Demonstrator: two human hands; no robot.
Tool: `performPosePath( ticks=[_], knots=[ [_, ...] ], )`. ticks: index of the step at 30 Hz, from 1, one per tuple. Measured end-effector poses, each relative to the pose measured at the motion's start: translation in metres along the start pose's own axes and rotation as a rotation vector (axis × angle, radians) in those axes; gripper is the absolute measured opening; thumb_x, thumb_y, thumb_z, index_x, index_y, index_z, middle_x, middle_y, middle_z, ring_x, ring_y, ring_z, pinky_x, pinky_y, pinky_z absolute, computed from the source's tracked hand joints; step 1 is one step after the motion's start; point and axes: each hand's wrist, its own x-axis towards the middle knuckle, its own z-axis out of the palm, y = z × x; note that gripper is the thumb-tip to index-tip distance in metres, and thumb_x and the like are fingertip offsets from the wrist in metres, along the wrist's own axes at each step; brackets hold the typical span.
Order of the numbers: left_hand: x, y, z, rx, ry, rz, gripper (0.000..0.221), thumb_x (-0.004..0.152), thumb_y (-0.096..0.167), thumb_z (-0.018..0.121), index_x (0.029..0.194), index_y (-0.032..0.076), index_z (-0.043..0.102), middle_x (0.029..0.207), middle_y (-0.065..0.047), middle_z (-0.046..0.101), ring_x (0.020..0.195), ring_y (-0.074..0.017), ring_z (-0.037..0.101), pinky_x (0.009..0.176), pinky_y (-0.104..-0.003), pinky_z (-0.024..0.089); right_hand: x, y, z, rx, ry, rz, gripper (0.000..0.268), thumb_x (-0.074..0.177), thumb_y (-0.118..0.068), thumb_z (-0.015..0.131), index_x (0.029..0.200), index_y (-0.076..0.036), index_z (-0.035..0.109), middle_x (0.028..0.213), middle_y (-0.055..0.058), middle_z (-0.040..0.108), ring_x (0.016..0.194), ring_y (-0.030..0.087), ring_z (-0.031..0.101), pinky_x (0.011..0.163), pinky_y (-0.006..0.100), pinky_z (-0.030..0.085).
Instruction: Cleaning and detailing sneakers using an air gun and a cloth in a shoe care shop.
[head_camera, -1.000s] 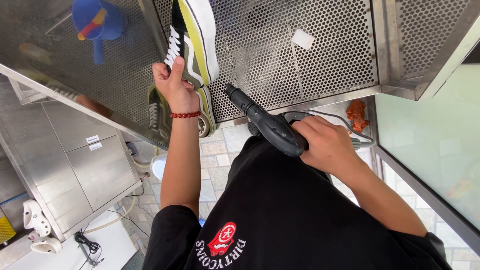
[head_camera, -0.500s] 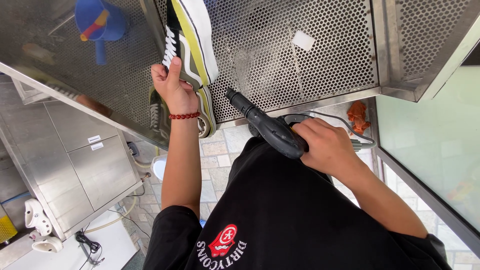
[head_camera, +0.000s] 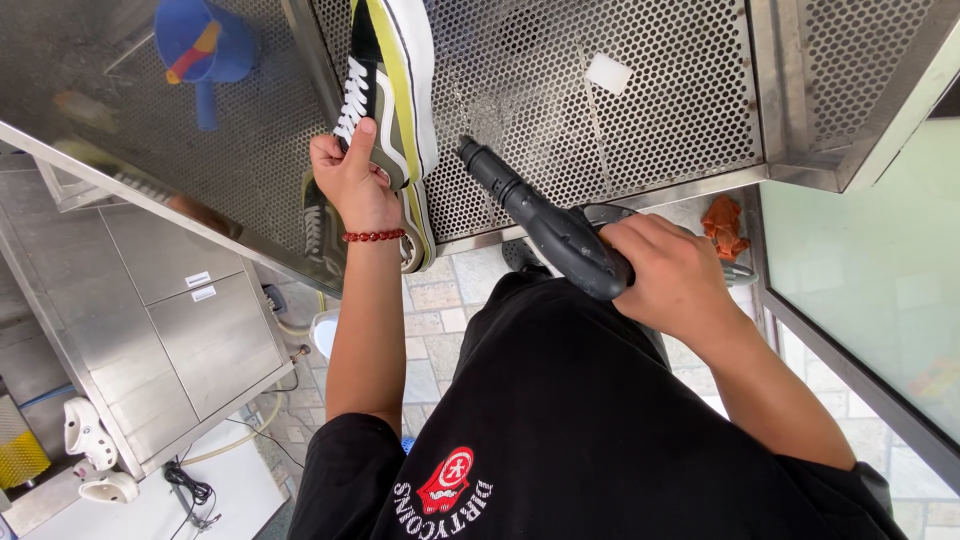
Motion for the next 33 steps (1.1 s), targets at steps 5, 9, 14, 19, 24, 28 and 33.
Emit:
performPosePath(
  ticks=[5, 9, 14, 19, 24, 28, 33],
  knots=[
    [0.0, -0.002, -0.001, -0.007, 0.005, 0.008, 0.05, 0.087, 0.005, 0.085, 0.085, 0.016, 0.036, 0.074, -0.001, 0.058, 0.047, -0.0057, 0.041, 0.038, -0.022, 0.031, -0.003, -0.002, -0.002, -0.014, -0.033, 0.009, 0.035, 0.066, -0.006, 0.08, 0.099, -0.007, 0.068, 0.093, 0.005, 0.069, 0.086, 0.028, 0.07, 0.066, 0.041, 0.055],
    [0.0, 0.001, -0.001, 0.012, 0.006, 0.005, 0.051, 0.087, 0.005, 0.085, 0.085, 0.016, 0.036, 0.074, 0.0, 0.057, 0.047, -0.0051, 0.041, 0.038, -0.022, 0.031, -0.005, -0.003, -0.004, 0.01, 0.009, 0.013, 0.032, 0.07, -0.006, 0.081, 0.099, -0.006, 0.067, 0.092, 0.005, 0.068, 0.085, 0.027, 0.069, 0.067, 0.04, 0.055],
    [0.002, 0.007, -0.001, -0.009, -0.052, -0.007, 0.047, 0.088, 0.006, 0.083, 0.084, 0.016, 0.038, 0.074, -0.003, 0.061, 0.043, -0.0065, 0.044, 0.034, -0.022, 0.032, -0.007, -0.005, -0.006, -0.024, -0.04, -0.031, 0.033, 0.065, -0.006, 0.083, 0.095, -0.007, 0.069, 0.088, 0.005, 0.069, 0.081, 0.025, 0.07, 0.063, 0.037, 0.055],
    [0.015, 0.001, -0.011, -0.097, -0.114, -0.029, 0.04, 0.092, 0.006, 0.08, 0.087, 0.014, 0.041, 0.079, -0.003, 0.063, 0.05, -0.0078, 0.051, 0.037, -0.022, 0.033, -0.01, -0.006, -0.008, -0.007, -0.008, -0.055, 0.032, 0.068, -0.007, 0.083, 0.096, -0.006, 0.068, 0.09, 0.005, 0.069, 0.083, 0.025, 0.071, 0.066, 0.037, 0.056],
    [0.017, 0.006, -0.008, -0.19, -0.172, -0.082, 0.038, 0.096, 0.004, 0.077, 0.089, 0.014, 0.042, 0.082, -0.004, 0.061, 0.064, -0.0129, 0.061, 0.051, -0.025, 0.046, -0.01, -0.006, -0.01, -0.04, -0.102, -0.013, 0.032, 0.065, -0.006, 0.083, 0.093, -0.006, 0.069, 0.086, 0.005, 0.069, 0.078, 0.024, 0.071, 0.058, 0.037, 0.054],
    [0.018, 0.012, -0.004, -0.247, -0.196, -0.076, 0.036, 0.096, 0.004, 0.075, 0.088, 0.014, 0.042, 0.084, -0.005, 0.065, 0.073, -0.0155, 0.067, 0.057, -0.026, 0.052, -0.01, -0.005, -0.009, -0.017, -0.053, -0.056, 0.032, 0.066, -0.008, 0.083, 0.095, -0.006, 0.069, 0.088, 0.005, 0.069, 0.079, 0.024, 0.07, 0.06, 0.036, 0.055],
    [0.016, 0.019, 0.003, -0.263, -0.186, -0.084, 0.034, 0.094, 0.005, 0.074, 0.088, 0.015, 0.042, 0.088, -0.009, 0.07, 0.078, -0.0186, 0.071, 0.059, -0.027, 0.055, -0.009, -0.006, -0.008, -0.028, -0.087, -0.049, 0.037, 0.061, -0.006, 0.081, 0.096, -0.006, 0.069, 0.089, 0.005, 0.069, 0.083, 0.024, 0.071, 0.058, 0.036, 0.054]
  ],
)
